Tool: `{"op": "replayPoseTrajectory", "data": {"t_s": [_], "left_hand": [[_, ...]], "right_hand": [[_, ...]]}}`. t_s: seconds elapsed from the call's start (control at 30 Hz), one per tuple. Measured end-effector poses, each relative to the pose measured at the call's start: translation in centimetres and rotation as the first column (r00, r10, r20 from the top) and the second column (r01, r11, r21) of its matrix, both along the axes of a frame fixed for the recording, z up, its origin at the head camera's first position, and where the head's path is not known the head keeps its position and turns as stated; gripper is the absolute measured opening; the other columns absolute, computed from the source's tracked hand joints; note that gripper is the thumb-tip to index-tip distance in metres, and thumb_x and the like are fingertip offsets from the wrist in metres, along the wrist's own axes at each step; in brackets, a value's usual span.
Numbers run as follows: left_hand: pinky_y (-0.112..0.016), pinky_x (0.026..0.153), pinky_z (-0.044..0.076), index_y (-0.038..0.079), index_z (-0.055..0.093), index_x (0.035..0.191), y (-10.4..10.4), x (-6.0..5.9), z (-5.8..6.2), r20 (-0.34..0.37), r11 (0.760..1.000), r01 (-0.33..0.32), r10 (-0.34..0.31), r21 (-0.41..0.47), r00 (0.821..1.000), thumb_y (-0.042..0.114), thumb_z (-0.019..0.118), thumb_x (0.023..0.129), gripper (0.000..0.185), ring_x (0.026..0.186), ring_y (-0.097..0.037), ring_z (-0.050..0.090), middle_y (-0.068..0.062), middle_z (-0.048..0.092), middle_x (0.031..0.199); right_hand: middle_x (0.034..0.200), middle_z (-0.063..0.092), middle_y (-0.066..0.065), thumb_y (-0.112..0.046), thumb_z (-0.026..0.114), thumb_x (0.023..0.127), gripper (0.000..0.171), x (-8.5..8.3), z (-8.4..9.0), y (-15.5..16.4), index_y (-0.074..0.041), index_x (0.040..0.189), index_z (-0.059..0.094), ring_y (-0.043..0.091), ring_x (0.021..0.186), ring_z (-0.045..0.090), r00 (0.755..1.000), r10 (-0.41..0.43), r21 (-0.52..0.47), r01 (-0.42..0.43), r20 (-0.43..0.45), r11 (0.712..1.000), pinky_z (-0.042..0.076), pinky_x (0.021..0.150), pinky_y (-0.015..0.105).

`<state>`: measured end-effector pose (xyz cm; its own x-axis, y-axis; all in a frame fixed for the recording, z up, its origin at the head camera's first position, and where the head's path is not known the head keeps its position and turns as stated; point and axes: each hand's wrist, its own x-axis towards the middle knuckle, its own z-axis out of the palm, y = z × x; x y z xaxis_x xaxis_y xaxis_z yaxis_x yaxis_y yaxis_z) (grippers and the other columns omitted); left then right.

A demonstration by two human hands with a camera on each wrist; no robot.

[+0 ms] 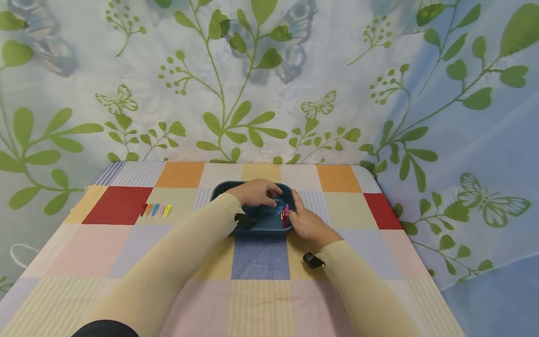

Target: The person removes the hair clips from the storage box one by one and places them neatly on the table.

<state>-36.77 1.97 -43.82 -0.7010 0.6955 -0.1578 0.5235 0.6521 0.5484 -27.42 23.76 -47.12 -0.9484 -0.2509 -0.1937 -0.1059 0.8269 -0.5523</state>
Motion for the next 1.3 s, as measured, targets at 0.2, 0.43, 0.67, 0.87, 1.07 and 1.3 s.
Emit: {"op": "replayPoseTrajectory", "data": {"t_s": [0.2,0.43,0.67,0.87,1.07,1.3], "left_hand": [[-0.034,0.102,0.055,0.02,0.066,0.143,1.2,-0.4,-1.1,-0.025,0.998,0.03,-0.031,-0.063,0.999,0.023,0.074,0.099,0.045,0.118,-0.017,0.068,-0.002,0.073,0.131],[-0.035,0.103,0.054,0.016,0.069,0.14,1.7,-0.5,-2.2,-0.045,0.982,0.098,-0.106,-0.161,0.993,0.025,0.082,0.091,0.052,0.11,-0.015,0.069,-0.001,0.076,0.123],[-0.032,0.094,0.055,0.02,0.074,0.132,2.2,-0.5,-2.8,-0.133,0.977,0.093,-0.12,-0.192,0.984,0.033,0.084,0.09,0.046,0.097,-0.011,0.066,0.004,0.075,0.109],[-0.031,0.091,0.055,0.018,0.075,0.131,2.3,0.2,-2.8,-0.14,0.982,0.085,-0.109,-0.168,0.984,0.031,0.083,0.092,0.041,0.092,-0.011,0.065,0.003,0.075,0.106],[-0.031,0.09,0.056,0.018,0.076,0.129,2.3,0.3,-3.0,-0.169,0.986,0.057,-0.084,-0.158,0.982,0.035,0.083,0.091,0.042,0.09,-0.011,0.064,0.003,0.074,0.102],[-0.032,0.09,0.056,0.017,0.076,0.124,2.4,0.0,-3.2,-0.163,0.986,0.048,-0.074,-0.159,0.984,0.036,0.084,0.091,0.039,0.09,-0.011,0.064,0.003,0.073,0.102]], "right_hand": [[0.158,0.045,0.032,-0.035,0.029,0.112,0.071,0.2,0.0,-0.4,-0.018,0.169,-0.009,0.048,0.14,0.053,1.0,-0.003,-0.016,0.003,0.007,1.0,0.036,0.118,0.064],[0.162,0.04,0.031,-0.035,0.029,0.113,0.07,0.3,-0.5,-0.5,-0.018,0.169,-0.01,0.047,0.143,0.05,1.0,0.004,-0.023,-0.004,0.008,1.0,0.035,0.12,0.064],[0.162,0.039,0.032,-0.035,0.028,0.113,0.07,0.3,-0.4,-0.4,-0.019,0.169,-0.011,0.047,0.145,0.049,1.0,-0.002,-0.03,0.002,0.003,1.0,0.034,0.121,0.063],[0.161,0.04,0.032,-0.035,0.028,0.113,0.071,0.3,-0.4,-0.2,-0.019,0.169,-0.012,0.047,0.144,0.05,1.0,-0.004,-0.027,0.004,0.0,1.0,0.034,0.121,0.063],[0.162,0.039,0.032,-0.036,0.027,0.113,0.07,0.4,-0.4,0.0,-0.02,0.169,-0.012,0.047,0.144,0.049,1.0,-0.013,-0.018,0.014,0.005,1.0,0.034,0.12,0.064],[0.154,0.05,0.032,-0.037,0.027,0.114,0.07,0.3,-0.1,0.0,-0.019,0.169,-0.013,0.045,0.134,0.059,1.0,-0.009,-0.008,0.009,0.011,1.0,0.039,0.116,0.064]]}}
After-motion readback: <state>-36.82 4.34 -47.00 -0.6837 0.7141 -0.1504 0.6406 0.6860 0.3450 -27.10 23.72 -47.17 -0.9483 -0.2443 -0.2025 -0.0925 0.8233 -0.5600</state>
